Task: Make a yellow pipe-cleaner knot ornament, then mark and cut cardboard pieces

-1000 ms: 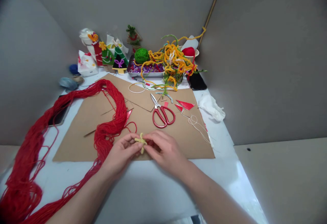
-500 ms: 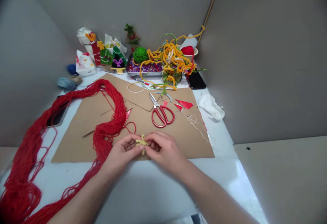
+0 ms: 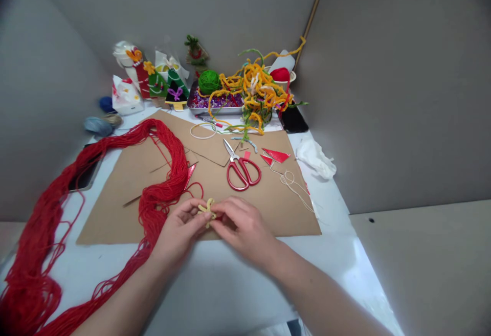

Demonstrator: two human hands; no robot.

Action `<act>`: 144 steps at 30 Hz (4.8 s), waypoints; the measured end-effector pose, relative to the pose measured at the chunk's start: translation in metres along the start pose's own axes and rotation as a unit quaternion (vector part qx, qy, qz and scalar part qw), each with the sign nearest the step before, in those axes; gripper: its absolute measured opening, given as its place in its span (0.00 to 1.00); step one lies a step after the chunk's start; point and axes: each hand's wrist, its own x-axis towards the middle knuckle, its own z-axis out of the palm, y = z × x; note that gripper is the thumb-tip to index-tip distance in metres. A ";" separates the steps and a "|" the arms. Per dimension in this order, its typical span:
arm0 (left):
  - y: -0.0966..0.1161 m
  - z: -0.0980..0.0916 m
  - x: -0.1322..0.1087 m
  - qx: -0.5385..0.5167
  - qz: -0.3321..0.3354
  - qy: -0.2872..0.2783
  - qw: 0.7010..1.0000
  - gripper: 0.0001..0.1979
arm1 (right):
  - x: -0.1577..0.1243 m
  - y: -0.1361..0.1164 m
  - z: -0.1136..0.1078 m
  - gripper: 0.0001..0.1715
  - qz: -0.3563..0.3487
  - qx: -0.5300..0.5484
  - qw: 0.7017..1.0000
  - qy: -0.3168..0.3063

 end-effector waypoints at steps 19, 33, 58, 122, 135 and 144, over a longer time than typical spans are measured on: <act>0.006 0.002 -0.003 0.046 0.040 0.022 0.998 0.12 | 0.004 -0.005 -0.006 0.05 0.071 0.069 0.995 0.012; 0.013 0.003 -0.004 0.116 0.019 -0.008 0.993 0.10 | 0.004 0.001 -0.012 0.13 0.092 0.097 0.991 -0.006; -0.002 0.005 -0.005 -0.029 0.004 0.035 0.999 0.09 | -0.001 -0.002 0.004 0.05 0.062 0.126 0.989 0.055; 0.011 0.002 -0.007 0.088 0.027 -0.057 0.994 0.21 | 0.006 -0.002 -0.013 0.03 0.032 0.111 0.992 -0.051; 0.009 0.008 -0.007 0.023 0.044 -0.023 0.998 0.21 | 0.004 -0.003 0.002 0.05 0.079 0.217 0.970 0.080; -0.001 0.002 -0.004 -0.030 -0.022 -0.006 0.999 0.11 | 0.001 -0.001 -0.002 0.07 0.050 0.148 0.987 0.038</act>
